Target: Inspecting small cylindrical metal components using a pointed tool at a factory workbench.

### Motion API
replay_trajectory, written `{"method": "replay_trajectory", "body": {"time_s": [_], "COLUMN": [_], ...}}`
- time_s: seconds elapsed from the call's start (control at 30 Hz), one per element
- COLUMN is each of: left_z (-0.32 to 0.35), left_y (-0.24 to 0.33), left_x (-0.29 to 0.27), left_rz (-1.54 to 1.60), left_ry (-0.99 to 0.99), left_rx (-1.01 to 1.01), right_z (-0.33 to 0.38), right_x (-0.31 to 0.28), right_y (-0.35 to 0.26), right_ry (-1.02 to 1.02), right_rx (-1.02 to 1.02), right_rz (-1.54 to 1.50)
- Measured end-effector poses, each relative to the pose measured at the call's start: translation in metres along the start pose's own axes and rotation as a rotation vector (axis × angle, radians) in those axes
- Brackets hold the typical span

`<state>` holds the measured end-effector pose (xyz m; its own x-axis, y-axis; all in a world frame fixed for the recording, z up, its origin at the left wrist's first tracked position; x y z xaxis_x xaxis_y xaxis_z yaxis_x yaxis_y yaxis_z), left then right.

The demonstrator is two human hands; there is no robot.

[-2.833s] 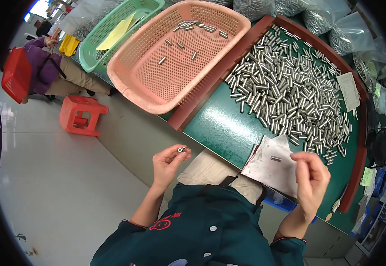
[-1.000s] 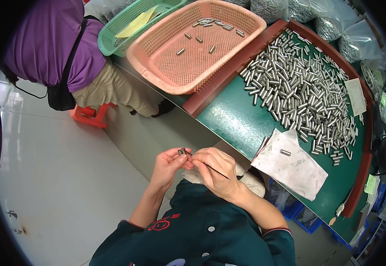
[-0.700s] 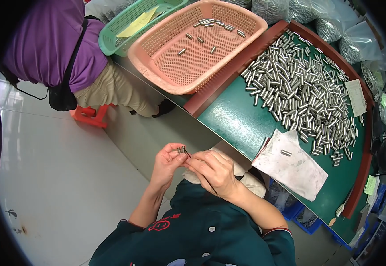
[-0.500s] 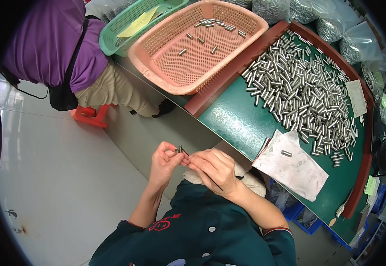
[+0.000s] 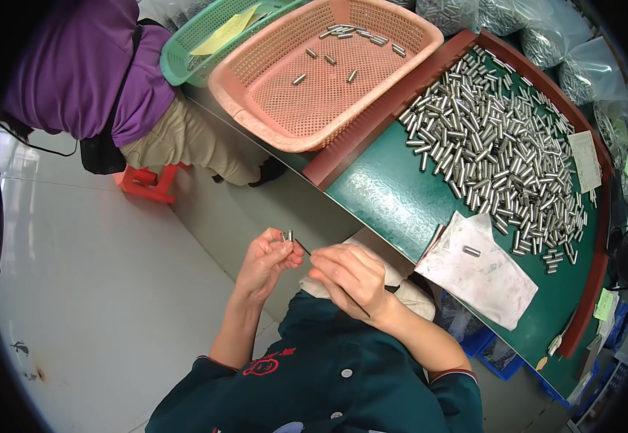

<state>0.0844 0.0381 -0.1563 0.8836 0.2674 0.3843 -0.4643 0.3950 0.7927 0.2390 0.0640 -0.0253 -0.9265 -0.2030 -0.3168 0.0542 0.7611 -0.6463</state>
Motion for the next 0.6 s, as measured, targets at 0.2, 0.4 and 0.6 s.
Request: {"method": "replay_trajectory", "body": {"time_s": [0.2,0.4,0.6], "left_z": [-0.001,0.001,0.001], "left_y": [-0.011,-0.008,-0.008], "left_x": [0.004,0.009,0.009], "left_rz": [0.075,0.095,0.053], "left_ry": [-0.046,-0.059,-0.046], "left_rx": [-0.048,-0.028,-0.005], "right_z": [0.001,0.000,0.001], "right_x": [0.013,0.016,0.018], "right_y": [0.008,0.010,0.009], "right_ry": [-0.039,-0.042,-0.050], "right_rx": [0.045,0.053,0.053], "right_rz": [-0.041,-0.031,-0.023]}}
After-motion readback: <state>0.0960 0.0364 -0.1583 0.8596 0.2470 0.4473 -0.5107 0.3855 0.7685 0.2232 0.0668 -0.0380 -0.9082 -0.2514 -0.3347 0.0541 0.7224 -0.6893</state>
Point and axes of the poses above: each hand's wrist, its own z-axis away from the middle knuckle, its own x-axis out of the palm, y = z × x, the point moved 10 cm from there along -z, towards the middle knuckle, and after that the axes turned 1 degree about -y, right-handed, at the moved point
